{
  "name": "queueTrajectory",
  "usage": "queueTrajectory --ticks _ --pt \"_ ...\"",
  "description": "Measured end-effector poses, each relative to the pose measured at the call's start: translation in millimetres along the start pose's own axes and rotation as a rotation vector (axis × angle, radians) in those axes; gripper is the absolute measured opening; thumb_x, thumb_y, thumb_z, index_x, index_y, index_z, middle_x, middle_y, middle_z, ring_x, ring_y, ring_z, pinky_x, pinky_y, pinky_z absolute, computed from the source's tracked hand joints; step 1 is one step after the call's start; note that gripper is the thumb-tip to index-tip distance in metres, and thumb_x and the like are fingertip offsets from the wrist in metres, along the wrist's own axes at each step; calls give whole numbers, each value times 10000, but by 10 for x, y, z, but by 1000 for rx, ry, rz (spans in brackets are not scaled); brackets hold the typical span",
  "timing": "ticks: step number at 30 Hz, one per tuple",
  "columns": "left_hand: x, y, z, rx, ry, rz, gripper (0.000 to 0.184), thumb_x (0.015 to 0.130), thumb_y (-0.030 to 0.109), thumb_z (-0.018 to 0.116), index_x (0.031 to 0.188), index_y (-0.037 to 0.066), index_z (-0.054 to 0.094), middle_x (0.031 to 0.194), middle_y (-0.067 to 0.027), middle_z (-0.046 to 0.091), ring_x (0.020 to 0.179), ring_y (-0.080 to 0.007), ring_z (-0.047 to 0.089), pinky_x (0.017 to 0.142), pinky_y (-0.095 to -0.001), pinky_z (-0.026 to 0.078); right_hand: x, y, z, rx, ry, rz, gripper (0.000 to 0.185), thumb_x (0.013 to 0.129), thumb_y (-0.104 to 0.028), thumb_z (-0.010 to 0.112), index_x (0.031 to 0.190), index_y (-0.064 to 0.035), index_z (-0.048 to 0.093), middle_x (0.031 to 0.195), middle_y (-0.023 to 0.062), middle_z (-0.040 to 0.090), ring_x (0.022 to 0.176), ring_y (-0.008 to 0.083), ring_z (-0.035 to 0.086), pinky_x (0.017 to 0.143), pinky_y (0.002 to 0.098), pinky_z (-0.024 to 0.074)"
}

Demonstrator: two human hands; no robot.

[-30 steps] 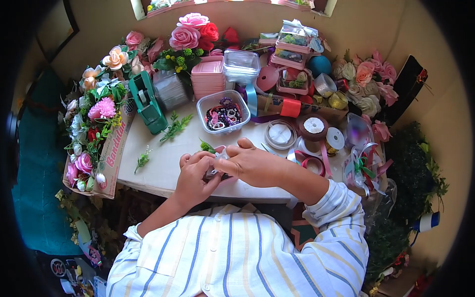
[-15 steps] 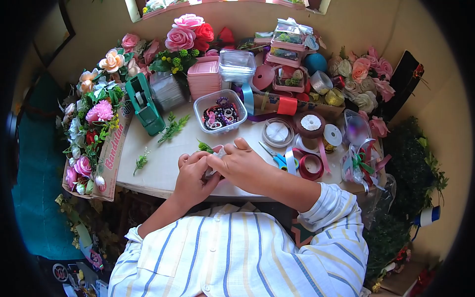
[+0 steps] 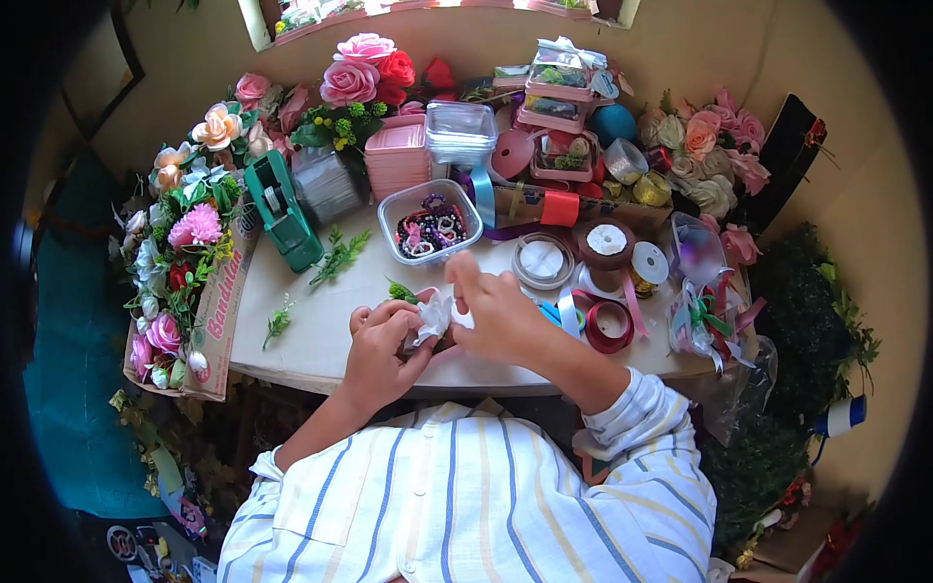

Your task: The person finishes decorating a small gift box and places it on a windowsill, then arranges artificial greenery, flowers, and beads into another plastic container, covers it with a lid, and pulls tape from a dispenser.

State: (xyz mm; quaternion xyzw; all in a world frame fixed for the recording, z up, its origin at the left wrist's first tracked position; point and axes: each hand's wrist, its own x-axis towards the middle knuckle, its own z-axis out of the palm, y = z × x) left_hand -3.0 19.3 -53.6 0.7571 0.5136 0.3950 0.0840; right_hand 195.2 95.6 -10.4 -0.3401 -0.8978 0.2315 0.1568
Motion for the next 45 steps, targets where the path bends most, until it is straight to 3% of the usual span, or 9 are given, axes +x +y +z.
queueTrajectory --ticks 3,7,15,24,26,33,36,38,45 --pt "-4 10 0 -7 12 -7 231 768 157 771 929 73 628 991 -91 685 1001 -234 627 860 -417 308 -147 4 136 361 349 108 488 789 -104 738 1155 -113 415 828 5 596 718 170 544 783 336 357" --pt "-3 5 10 -11 15 -16 226 764 157 774 915 71 629 988 -93 684 996 -234 627 859 -415 308 -330 -275 270 28 460 35 414 801 -121 715 1167 -110 522 792 -44 673 746 181 577 787 382 346" --pt "-7 4 5 -7 11 -8 239 753 165 779 917 68 635 981 -92 684 999 -232 628 862 -417 309 -319 -319 365 -219 354 -22 442 843 -137 680 1244 -75 505 829 5 704 818 227 598 797 415 328" --pt "-12 9 7 2 11 -18 251 749 182 787 923 67 647 987 -96 685 998 -234 629 865 -423 310 -285 -241 339 60 439 65 589 821 -18 702 1315 -83 387 855 66 694 860 232 630 849 389 393" --pt "-7 9 4 -7 5 -22 252 747 183 789 921 68 648 986 -97 685 998 -236 629 865 -424 311 -221 -165 349 584 305 251 647 796 36 704 1310 -83 330 830 72 653 812 178 613 752 323 470" --pt "-13 9 15 4 14 -2 268 730 183 800 920 72 647 980 -105 682 998 -243 628 866 -426 311 -105 36 398 642 254 265 698 761 33 716 1282 -92 270 806 38 562 703 124 561 656 273 471" --pt "-3 20 1 4 16 -10 267 725 185 802 918 78 652 983 -110 679 1000 -243 628 862 -427 311 -166 -97 298 490 266 270 702 742 -6 748 1291 -105 322 791 34 615 703 140 592 637 293 463" --pt "1 46 -19 4 13 -13 262 723 188 802 911 82 655 984 -115 678 1001 -242 627 859 -428 311 -201 -180 248 191 291 191 661 746 -64 726 1306 -90 375 778 42 679 798 266 665 748 427 410" --pt "8 15 -10 49 -15 103 207 713 201 780 870 98 693 913 -22 716 1027 -218 622 831 -428 302 -195 -366 214 -107 241 177 778 768 -130 682 1468 -30 360 683 27 676 732 246 662 728 420 359"
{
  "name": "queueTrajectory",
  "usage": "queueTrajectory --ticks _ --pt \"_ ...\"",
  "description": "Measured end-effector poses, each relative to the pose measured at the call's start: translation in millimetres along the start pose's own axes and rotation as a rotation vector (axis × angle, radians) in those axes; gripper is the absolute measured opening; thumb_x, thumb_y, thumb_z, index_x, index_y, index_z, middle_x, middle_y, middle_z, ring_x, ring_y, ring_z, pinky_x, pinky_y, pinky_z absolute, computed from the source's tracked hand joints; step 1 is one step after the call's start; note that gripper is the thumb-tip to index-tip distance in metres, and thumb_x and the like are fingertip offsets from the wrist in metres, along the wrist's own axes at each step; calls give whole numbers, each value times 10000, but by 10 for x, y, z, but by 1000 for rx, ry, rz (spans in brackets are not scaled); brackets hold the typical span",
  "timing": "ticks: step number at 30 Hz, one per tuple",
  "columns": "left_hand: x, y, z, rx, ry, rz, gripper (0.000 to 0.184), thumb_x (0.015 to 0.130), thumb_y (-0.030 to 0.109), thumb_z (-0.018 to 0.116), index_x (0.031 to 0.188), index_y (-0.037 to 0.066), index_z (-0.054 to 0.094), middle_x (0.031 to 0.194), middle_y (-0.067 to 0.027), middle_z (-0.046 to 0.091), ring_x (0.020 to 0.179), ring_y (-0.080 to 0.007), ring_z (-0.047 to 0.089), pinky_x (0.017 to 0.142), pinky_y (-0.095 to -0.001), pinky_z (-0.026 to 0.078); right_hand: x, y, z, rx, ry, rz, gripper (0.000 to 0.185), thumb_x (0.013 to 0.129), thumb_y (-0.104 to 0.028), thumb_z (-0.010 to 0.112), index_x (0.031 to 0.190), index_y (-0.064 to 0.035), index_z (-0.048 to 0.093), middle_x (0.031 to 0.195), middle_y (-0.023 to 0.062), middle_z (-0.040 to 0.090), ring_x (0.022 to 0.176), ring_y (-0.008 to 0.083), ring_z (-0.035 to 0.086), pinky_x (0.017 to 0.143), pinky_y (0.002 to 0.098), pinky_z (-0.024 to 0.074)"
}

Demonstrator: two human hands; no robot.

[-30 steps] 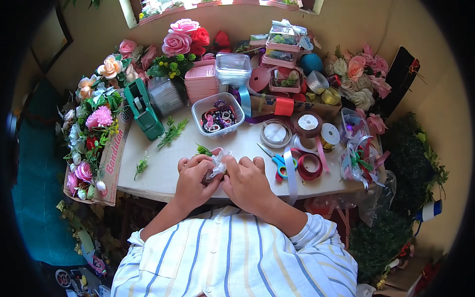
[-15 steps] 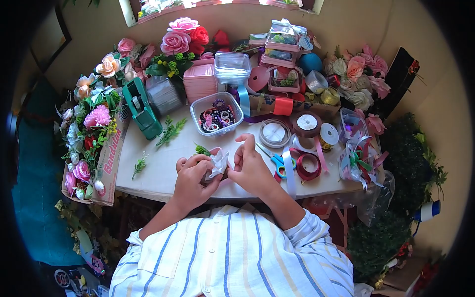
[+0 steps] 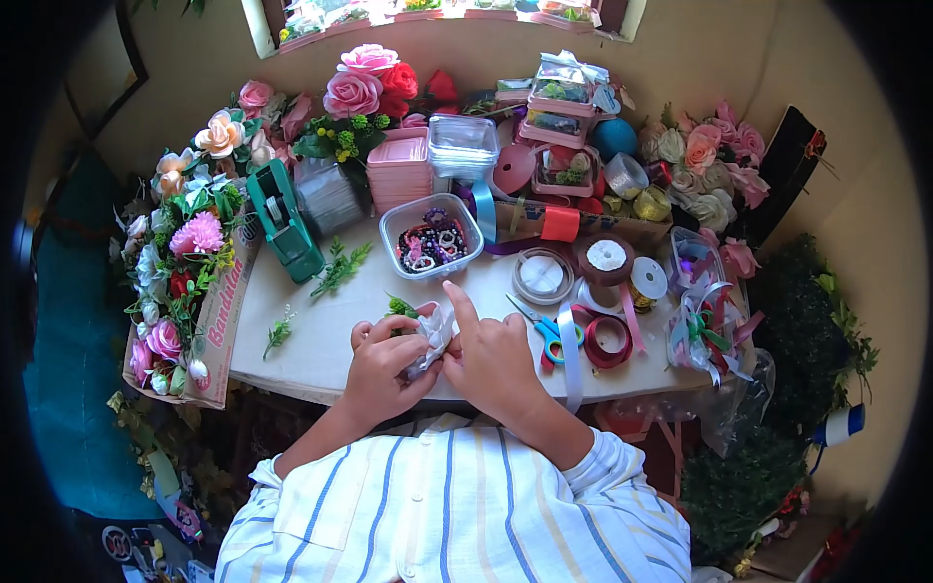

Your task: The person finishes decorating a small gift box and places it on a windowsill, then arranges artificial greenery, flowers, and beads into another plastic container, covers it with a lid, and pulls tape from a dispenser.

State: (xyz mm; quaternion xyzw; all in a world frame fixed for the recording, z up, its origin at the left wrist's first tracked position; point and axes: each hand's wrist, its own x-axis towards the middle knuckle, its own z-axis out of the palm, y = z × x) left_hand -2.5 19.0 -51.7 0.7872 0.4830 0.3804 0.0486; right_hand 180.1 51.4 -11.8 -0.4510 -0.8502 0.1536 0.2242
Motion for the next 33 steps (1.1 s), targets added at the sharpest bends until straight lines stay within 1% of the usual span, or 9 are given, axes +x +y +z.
queueTrajectory --ticks 7,10,12,15,25,29,31,32,33 --pt "-1 16 -12 24 -7 33 218 712 250 772 879 126 706 920 4 721 1066 -206 606 833 -432 296 -56 4 -49 33 24 -83 815 755 -102 654 1508 -71 344 719 29 684 680 246 625 763 406 357" --pt "-20 3 -17 67 -55 22 243 751 287 755 954 157 721 989 24 719 1106 -175 582 897 -426 289 -72 49 -94 139 67 -98 715 763 -105 654 1444 -69 439 897 65 695 801 257 630 826 422 380" --pt "-21 5 -22 69 -63 27 252 745 295 758 955 161 715 1013 26 711 1116 -174 575 899 -432 287 -58 92 -45 154 207 -321 572 767 -105 657 1328 -79 548 1144 96 643 1026 294 580 928 447 380" --pt "-28 6 -34 72 -82 33 270 731 311 765 952 167 704 1053 29 694 1143 -179 562 903 -443 284 -38 120 32 77 110 -431 521 763 -111 639 1281 -94 586 1295 99 563 1133 313 497 953 459 362" --pt "-93 10 -76 63 11 55 289 714 346 796 940 186 715 1235 24 639 1284 -233 476 974 -434 242 -37 290 211 113 -15 -326 312 743 -78 657 1051 -97 614 1312 78 581 1202 308 498 986 455 318" --pt "-122 -31 -251 8 118 21 331 715 347 807 983 178 710 1256 -8 632 1278 -253 483 1000 -425 255 -45 318 140 191 -11 -376 431 752 -128 686 1173 -113 597 1427 112 504 1266 334 463 1042 464 311" --pt "-194 -182 -339 -20 187 -116 413 731 335 808 1082 156 684 1289 -56 616 1263 -279 498 1033 -420 269 -143 295 92 333 140 -258 575 755 -138 706 1306 -130 541 1531 176 375 1322 365 423 1104 467 297" --pt "-230 -241 -408 -40 141 -182 467 811 321 741 1215 117 627 1306 -97 604 1253 -283 513 1057 -428 277 -172 374 87 322 135 -272 747 757 -171 735 1433 -117 420 1518 214 341 1339 395 399 1132 470 291" --pt "-256 -282 -448 -36 142 -183 467 811 321 741 1215 117 627 1306 -97 604 1253 -283 513 1057 -428 277 -210 380 94 325 135 -275 747 757 -171 735 1433 -117 420 1518 214 341 1339 395 399 1132 470 291"
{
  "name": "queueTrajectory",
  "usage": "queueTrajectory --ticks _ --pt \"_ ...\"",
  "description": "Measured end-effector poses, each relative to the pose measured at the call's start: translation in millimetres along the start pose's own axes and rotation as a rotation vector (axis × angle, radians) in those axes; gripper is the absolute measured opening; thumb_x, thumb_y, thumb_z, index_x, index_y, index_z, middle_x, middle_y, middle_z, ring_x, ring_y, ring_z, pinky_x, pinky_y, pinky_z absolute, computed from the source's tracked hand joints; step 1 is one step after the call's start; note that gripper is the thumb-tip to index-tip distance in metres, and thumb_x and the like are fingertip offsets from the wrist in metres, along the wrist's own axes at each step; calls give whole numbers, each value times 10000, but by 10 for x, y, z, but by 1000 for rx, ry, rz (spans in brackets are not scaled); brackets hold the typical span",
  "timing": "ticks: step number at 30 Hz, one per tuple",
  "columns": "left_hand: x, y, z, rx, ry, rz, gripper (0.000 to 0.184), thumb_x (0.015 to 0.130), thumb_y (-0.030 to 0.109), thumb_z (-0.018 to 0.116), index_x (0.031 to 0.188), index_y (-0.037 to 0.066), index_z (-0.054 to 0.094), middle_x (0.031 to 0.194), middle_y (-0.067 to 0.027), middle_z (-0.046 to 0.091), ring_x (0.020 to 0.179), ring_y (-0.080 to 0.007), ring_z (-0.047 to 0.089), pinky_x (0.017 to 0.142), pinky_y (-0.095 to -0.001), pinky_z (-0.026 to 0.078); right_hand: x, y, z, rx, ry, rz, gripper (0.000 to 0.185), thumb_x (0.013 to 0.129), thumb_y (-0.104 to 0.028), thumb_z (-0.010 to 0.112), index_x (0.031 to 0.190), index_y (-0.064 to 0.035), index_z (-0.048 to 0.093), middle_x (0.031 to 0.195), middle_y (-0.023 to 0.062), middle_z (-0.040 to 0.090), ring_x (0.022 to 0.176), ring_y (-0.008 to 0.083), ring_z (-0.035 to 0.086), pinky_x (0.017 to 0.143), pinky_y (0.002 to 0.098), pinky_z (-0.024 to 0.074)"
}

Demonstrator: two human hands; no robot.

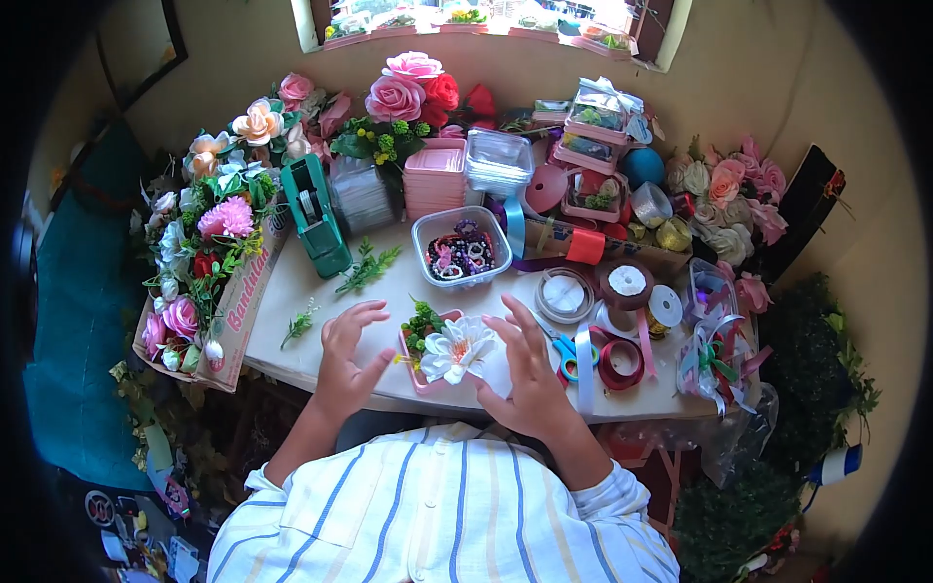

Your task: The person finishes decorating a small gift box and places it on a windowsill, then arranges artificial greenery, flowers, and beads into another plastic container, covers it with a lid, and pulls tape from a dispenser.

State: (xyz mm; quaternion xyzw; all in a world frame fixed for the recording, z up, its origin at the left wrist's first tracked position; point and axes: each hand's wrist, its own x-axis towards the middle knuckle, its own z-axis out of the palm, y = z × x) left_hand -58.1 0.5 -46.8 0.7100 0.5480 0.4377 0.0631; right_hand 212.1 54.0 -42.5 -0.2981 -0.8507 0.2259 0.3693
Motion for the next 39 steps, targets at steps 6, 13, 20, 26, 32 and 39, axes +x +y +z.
queueTrajectory --ticks 6,13,20,26,32,39 --pt "-42 -140 22 -38 -201 -122 513 895 235 606 1379 83 530 1265 -106 623 1262 -244 513 1084 -422 250 -106 -78 147 -214 -109 215 1102 679 -478 858 1509 -66 262 1391 191 425 1241 358 415 1054 483 287" --pt "-32 86 63 24 -253 -189 561 842 183 657 1385 113 530 1125 -49 662 1198 -221 536 1063 -435 256 -46 -265 322 -306 -21 362 1378 592 -593 882 1531 0 65 1341 245 402 1192 359 417 1010 476 278" --pt "-136 -14 51 -193 -144 -273 330 819 95 651 1142 92 587 1028 -42 650 1053 -185 573 1027 -396 292 -54 -25 156 397 -6 303 1300 661 -250 882 1535 -32 -55 1439 293 333 1328 425 415 1105 484 351" --pt "-163 -112 45 -485 30 -356 191 809 -18 575 984 58 574 1012 -67 616 1008 -188 567 963 -323 395 377 118 -338 126 -604 186 1377 656 -229 882 1528 -47 -168 1608 250 53 1417 434 343 1177 461 306" --pt "-124 -78 71 -391 -31 -293 221 812 31 642 1027 61 599 1070 -80 636 1063 -239 575 955 -355 421 711 356 -388 177 -689 6 1366 654 -160 894 1555 -103 -132 1598 252 155 1440 401 334 1152 426 350" --pt "-42 -9 -1 -247 -160 -212 341 832 161 694 1159 92 622 1236 -85 642 1199 -260 554 1025 -395 357 532 205 -602 38 -549 61 1140 778 -39 730 1567 -169 -82 1495 243 371 1316 356 499 1051 412 444"
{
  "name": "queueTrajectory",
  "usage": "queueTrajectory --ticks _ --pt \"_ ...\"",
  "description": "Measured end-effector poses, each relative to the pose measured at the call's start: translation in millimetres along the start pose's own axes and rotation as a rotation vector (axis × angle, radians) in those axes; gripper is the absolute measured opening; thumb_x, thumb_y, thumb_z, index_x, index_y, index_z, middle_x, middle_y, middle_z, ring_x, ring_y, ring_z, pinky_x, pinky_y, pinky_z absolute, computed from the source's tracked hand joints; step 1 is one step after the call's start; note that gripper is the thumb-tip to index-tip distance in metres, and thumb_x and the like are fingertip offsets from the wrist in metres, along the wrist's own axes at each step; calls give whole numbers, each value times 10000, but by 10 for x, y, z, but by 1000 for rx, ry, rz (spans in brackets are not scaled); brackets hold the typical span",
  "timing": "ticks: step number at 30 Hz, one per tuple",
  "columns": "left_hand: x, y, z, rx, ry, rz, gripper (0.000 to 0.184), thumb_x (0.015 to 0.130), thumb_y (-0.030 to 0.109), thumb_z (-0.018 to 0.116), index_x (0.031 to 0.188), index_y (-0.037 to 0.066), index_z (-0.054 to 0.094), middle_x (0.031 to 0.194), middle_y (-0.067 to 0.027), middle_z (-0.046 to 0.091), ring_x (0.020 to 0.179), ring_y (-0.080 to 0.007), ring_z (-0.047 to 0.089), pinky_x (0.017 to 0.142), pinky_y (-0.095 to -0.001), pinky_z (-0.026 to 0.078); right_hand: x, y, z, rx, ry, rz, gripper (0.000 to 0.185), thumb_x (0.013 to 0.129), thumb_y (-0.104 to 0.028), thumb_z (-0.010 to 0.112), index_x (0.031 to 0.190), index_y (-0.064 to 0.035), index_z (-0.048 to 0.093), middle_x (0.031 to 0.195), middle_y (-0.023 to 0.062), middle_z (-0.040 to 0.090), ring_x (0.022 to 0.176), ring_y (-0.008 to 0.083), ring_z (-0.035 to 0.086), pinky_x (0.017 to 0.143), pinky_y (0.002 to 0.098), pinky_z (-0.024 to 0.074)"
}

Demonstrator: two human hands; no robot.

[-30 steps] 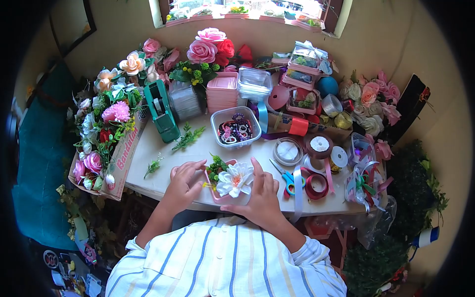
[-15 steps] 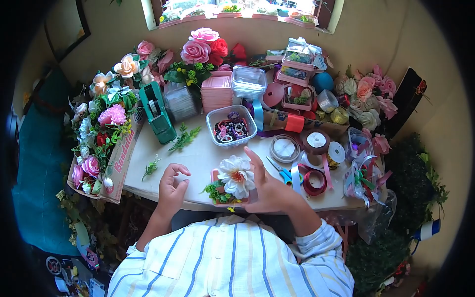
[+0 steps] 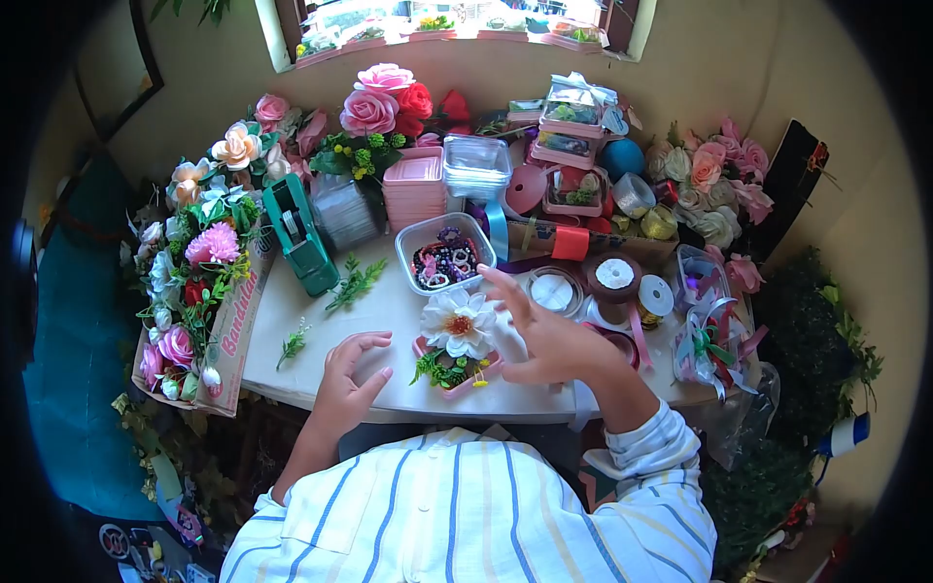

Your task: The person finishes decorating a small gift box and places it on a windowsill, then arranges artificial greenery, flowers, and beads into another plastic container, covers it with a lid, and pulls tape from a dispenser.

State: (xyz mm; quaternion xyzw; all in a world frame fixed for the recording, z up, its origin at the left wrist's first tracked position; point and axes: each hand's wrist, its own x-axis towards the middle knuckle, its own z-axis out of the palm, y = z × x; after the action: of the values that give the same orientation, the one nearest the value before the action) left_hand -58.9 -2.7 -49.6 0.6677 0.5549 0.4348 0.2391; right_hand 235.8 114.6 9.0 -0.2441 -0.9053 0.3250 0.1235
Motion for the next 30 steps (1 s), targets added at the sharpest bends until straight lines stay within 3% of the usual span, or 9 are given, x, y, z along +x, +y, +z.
queueTrajectory --ticks 2,5,14,16,17,20,23,25,30 --pt "24 57 30 142 -24 -2 384 839 197 699 1202 102 620 1252 -78 640 1216 -253 546 1050 -409 324 -79 2 99 183 48 244 1042 813 -18 663 1565 -181 -39 1353 223 501 1119 287 615 956 379 498" --pt "61 74 100 242 -80 31 459 846 245 701 1276 118 602 1252 -56 639 1226 -227 537 1060 -422 275 -140 -10 191 212 52 246 1018 818 -8 654 1560 -179 -23 1264 207 542 974 222 637 894 353 520" --pt "43 110 99 131 -113 29 494 815 176 738 1282 117 592 1123 -23 677 1149 -181 573 1051 -405 281 -180 -8 155 302 146 213 911 863 -8 638 1553 -171 67 1290 180 545 1059 228 607 946 377 515" --pt "64 101 75 135 -91 43 472 815 167 735 1265 115 602 1113 -28 680 1146 -188 574 1053 -401 294 -132 -108 -20 184 161 190 697 858 -26 643 1478 -103 333 1280 145 562 1103 260 596 949 390 507" --pt "82 83 49 117 -68 43 427 815 151 732 1225 107 621 1108 -34 681 1139 -199 579 1053 -397 316 -75 -92 -88 181 163 186 697 858 -26 643 1478 -103 333 1280 145 562 1103 260 596 949 390 507" --pt "160 -21 -28 96 0 62 341 816 144 723 1148 101 658 1106 -45 686 1120 -223 593 1035 -397 354 183 -84 -311 -109 265 -41 217 839 -35 687 1054 -22 655 1171 134 616 1082 298 613 926 370 501" --pt "239 -78 -24 52 71 68 243 820 134 714 1057 85 686 1095 -69 694 1079 -252 619 984 -398 413 588 9 -464 -271 276 -82 100 827 -38 694 923 -22 670 1009 122 664 996 304 650 848 364 525" --pt "242 -98 3 -169 82 -80 205 823 118 710 1020 68 692 1074 -81 702 1063 -257 628 945 -385 447 883 142 -474 -310 249 -70 100 810 -26 690 910 -19 680 957 127 675 950 308 662 817 368 534" --pt "195 -116 -28 -124 87 -29 187 827 109 707 1007 57 693 1061 -89 708 1039 -261 636 940 -376 456 1383 341 -358 -293 199 -48 153 764 6 657 905 3 718 842 172 705 790 336 690 715 398 558"
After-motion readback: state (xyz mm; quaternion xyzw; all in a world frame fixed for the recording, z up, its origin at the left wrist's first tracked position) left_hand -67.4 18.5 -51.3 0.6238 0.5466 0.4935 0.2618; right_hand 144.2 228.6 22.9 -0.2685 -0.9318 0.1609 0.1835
